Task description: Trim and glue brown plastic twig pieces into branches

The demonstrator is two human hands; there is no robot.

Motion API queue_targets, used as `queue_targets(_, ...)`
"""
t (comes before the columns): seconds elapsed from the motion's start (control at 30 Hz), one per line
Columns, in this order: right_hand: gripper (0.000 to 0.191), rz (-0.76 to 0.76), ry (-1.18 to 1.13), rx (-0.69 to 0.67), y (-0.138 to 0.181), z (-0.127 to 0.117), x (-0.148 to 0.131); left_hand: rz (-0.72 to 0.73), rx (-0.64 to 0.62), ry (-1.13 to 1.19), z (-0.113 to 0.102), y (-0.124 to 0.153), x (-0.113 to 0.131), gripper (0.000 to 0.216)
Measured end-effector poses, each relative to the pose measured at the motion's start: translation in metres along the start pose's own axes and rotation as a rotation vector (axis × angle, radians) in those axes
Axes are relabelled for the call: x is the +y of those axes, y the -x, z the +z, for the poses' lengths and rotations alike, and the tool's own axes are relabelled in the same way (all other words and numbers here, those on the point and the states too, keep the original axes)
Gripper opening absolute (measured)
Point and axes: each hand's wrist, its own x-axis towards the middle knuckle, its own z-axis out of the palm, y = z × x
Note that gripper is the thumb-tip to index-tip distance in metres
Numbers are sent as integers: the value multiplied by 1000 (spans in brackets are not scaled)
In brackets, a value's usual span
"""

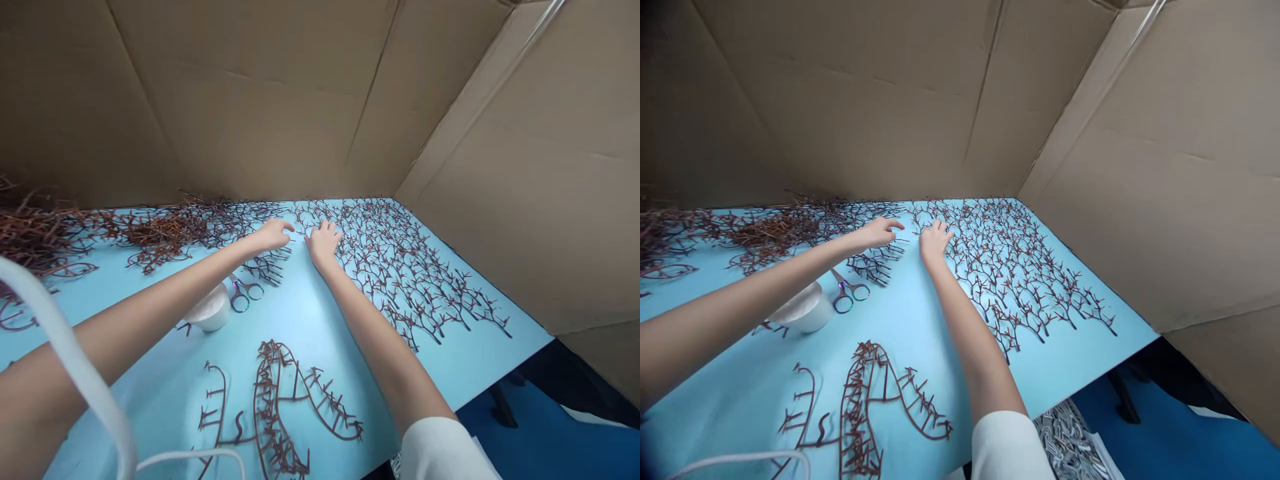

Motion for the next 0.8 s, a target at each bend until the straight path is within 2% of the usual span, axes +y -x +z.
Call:
queue_targets(0.1, 20, -15, -50, 26, 14, -22, 0, 81, -11, -21, -8, 22, 3, 41)
queue_targets(0.2, 18, -82, -125, 43, 40, -55, 2, 224, 47, -53, -21, 58, 10, 35)
queue_targets(0.23, 16, -124, -168, 59, 50, -66, 4, 231, 49, -55, -25, 73, 12, 34)
queue_targets(0.3, 12, -294, -383, 211, 73, -84, 9, 190, 25, -35, -30, 105, 16, 33)
queue_targets(0.37, 14, -361, -470, 309, 97, -95, 12, 176, 23, -5, -31, 136, 17, 29)
queue_targets(0.43, 18, -405, -490, 333, 119, -99, 14, 176, 17, 18, -26, 163, 14, 27)
queue_targets(0.53, 21, -506, -498, 268, 145, -97, 9, 190, -20, 22, -13, 192, 1, 27)
queue_targets(0.6, 21, -585, -509, 171, 155, -93, 5, 197, -34, 12, -4, 204, -12, 27)
queue_targets(0.7, 23, -653, -522, -41, 158, -81, -1, 170, -26, -11, 7, 217, -31, 28)
queue_targets(0.8, 27, -620, -457, -198, 151, -65, -3, 132, -23, -83, 16, 225, -40, 29)
